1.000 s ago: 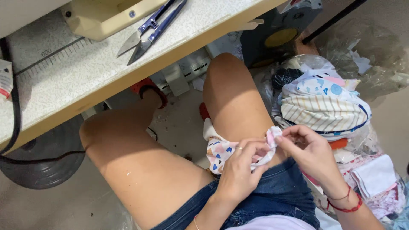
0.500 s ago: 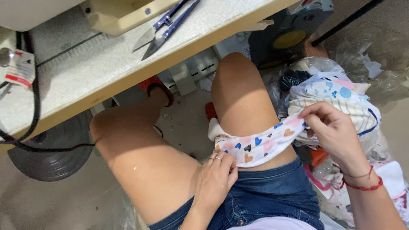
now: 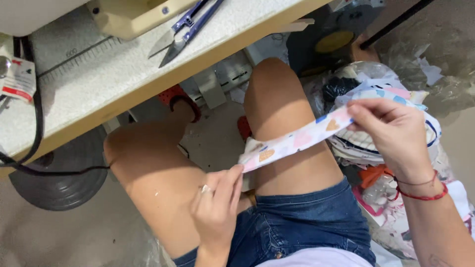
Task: Trimming loose threads from small fabric garments using hand snips at a sewing workstation
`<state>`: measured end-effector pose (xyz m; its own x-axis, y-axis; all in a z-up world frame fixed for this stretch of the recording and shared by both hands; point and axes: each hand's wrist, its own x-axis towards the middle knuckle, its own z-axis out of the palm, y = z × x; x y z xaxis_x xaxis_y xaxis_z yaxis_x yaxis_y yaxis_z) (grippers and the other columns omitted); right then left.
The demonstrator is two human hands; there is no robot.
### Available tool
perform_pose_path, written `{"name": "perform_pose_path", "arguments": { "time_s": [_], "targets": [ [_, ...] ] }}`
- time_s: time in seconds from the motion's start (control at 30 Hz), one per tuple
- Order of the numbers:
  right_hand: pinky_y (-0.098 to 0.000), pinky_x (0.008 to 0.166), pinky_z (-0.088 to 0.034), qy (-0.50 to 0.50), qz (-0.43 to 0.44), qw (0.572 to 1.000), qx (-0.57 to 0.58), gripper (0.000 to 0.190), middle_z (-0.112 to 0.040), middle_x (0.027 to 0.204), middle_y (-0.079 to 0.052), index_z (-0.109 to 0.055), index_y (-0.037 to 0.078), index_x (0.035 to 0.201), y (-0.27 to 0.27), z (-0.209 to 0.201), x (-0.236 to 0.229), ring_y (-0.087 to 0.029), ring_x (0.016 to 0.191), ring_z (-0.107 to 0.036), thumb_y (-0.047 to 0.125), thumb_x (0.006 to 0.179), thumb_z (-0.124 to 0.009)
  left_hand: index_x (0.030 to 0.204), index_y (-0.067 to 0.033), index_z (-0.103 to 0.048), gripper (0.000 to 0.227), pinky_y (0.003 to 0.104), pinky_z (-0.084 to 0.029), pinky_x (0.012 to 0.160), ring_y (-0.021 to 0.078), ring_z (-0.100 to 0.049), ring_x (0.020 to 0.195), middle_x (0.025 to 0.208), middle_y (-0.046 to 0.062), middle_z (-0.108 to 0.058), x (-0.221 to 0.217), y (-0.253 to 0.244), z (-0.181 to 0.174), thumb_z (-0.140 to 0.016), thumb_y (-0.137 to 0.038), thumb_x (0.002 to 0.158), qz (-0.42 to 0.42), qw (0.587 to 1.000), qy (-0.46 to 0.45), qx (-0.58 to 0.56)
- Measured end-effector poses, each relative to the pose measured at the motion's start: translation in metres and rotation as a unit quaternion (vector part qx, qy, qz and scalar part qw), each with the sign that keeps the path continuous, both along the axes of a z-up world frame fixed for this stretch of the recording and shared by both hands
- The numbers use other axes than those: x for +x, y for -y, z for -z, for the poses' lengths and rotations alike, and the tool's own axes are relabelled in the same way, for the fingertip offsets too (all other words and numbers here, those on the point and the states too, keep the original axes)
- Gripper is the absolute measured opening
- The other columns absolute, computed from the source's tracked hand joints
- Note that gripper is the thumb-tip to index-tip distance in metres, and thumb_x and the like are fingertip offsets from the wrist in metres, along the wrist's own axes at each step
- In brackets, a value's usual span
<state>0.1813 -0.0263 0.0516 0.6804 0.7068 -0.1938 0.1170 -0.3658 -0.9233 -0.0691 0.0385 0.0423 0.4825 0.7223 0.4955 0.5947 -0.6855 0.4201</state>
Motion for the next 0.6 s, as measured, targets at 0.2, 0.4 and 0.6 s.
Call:
{"name": "perform_pose_path", "arguments": {
  "time_s": [0.2, 0.4, 0.6],
  "targets": [
    [-0.0209, 0.058, -0.050, -0.063, 0.018, 0.997, 0.036, 0.037, -0.058, 0.087, -0.012, -0.042, 0.001, 0.113, 0.001, -0.016, 0.011, -0.014, 0.074, -0.057, 0.002, 0.079, -0.056, 0.073, -0.0077, -0.056, 0.016, 0.025, -0.035, 0.048, 0.0128, -0.048, 0.052, 0.067, 0.000, -0.053, 0.012, 0.009, -0.044, -0.045, -0.007, 0.084, 0.257, 0.962, 0.073, -0.055],
    [-0.0190, 0.058, -0.036, -0.025, -0.050, 0.996, -0.063, 0.021, -0.057, 0.075, -0.004, -0.050, 0.005, 0.104, 0.004, 0.050, 0.039, -0.006, 0.064, -0.047, 0.003, 0.083, -0.054, 0.092, -0.0148, -0.059, 0.020, 0.043, -0.044, 0.054, 0.0264, -0.057, 0.074, 0.096, 0.004, -0.048, 0.051, 0.037, 0.033, -0.061, -0.027, 0.076, 0.385, 0.812, -0.095, -0.429],
    [-0.0162, 0.066, -0.043, 0.003, -0.041, 0.997, 0.060, 0.020, -0.057, 0.083, -0.007, -0.048, 0.002, 0.103, 0.005, 0.070, 0.045, -0.008, 0.075, -0.053, 0.001, 0.084, -0.055, 0.105, -0.0199, -0.056, 0.031, 0.042, -0.041, 0.059, 0.0250, -0.052, 0.085, 0.092, 0.003, -0.052, 0.065, 0.042, 0.043, -0.061, -0.022, 0.075, 0.417, 0.792, -0.127, -0.429]
  ]
}}
